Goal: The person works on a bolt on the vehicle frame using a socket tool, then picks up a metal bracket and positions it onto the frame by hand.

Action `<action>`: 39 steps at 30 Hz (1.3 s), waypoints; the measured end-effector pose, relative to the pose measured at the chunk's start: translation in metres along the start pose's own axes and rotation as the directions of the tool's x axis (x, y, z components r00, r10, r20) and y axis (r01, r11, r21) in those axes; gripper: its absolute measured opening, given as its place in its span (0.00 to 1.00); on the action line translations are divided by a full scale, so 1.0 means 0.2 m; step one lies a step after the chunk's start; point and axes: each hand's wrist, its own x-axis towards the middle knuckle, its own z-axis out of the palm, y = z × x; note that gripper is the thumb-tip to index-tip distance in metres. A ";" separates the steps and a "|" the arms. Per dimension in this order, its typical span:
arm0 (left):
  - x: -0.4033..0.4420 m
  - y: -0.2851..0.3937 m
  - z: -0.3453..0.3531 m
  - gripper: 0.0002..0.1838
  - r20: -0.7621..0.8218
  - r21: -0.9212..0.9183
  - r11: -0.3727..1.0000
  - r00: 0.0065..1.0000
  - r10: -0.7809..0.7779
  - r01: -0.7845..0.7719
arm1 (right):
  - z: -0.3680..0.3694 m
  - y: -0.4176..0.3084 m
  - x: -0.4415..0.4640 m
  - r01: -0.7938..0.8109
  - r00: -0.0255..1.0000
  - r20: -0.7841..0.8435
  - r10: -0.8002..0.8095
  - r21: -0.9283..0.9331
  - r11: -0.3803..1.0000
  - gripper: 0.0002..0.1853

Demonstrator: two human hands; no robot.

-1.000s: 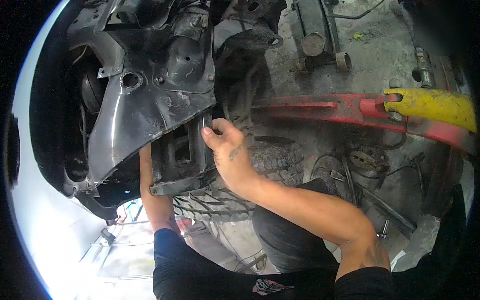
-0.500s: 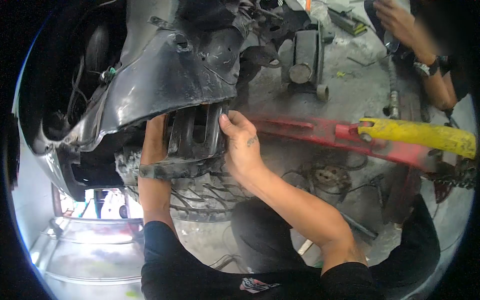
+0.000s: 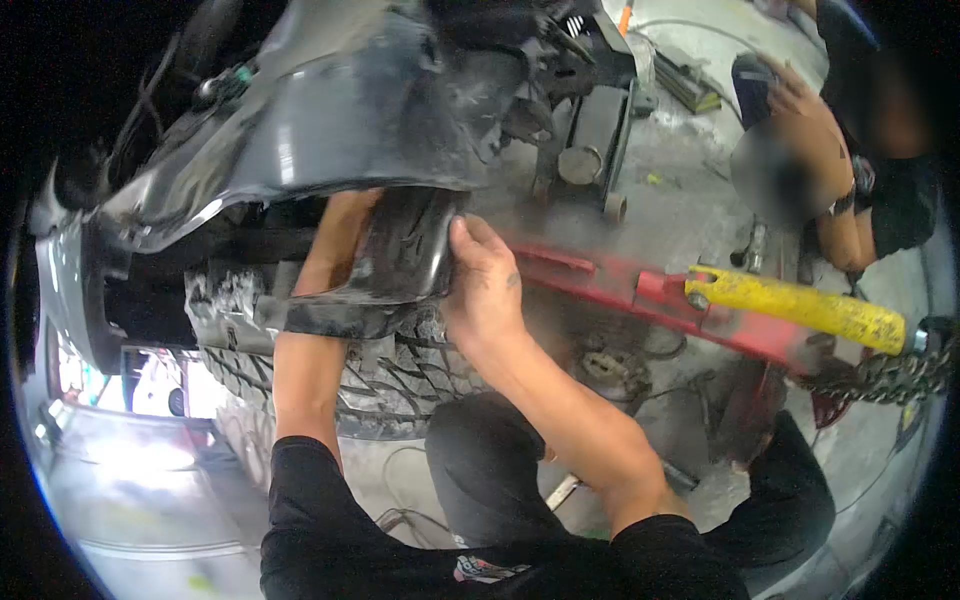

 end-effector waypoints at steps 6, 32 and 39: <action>-0.09 0.02 0.07 0.12 -0.131 -0.200 0.977 0.990 0.051 -0.077 | 0.02 -0.02 0.01 -0.003 0.999 -0.035 -0.001 -0.120 0.993 0.16; -0.90 0.50 0.07 0.24 -0.662 -0.592 0.804 0.599 -0.450 -0.051 | 0.19 0.01 -0.03 0.056 0.969 -0.191 -0.159 -0.458 0.887 0.16; -0.89 0.52 0.05 0.23 -0.681 -0.563 0.827 0.572 -0.457 -0.009 | 0.46 -0.28 -0.41 0.488 0.733 0.667 -0.135 -0.654 -0.578 0.12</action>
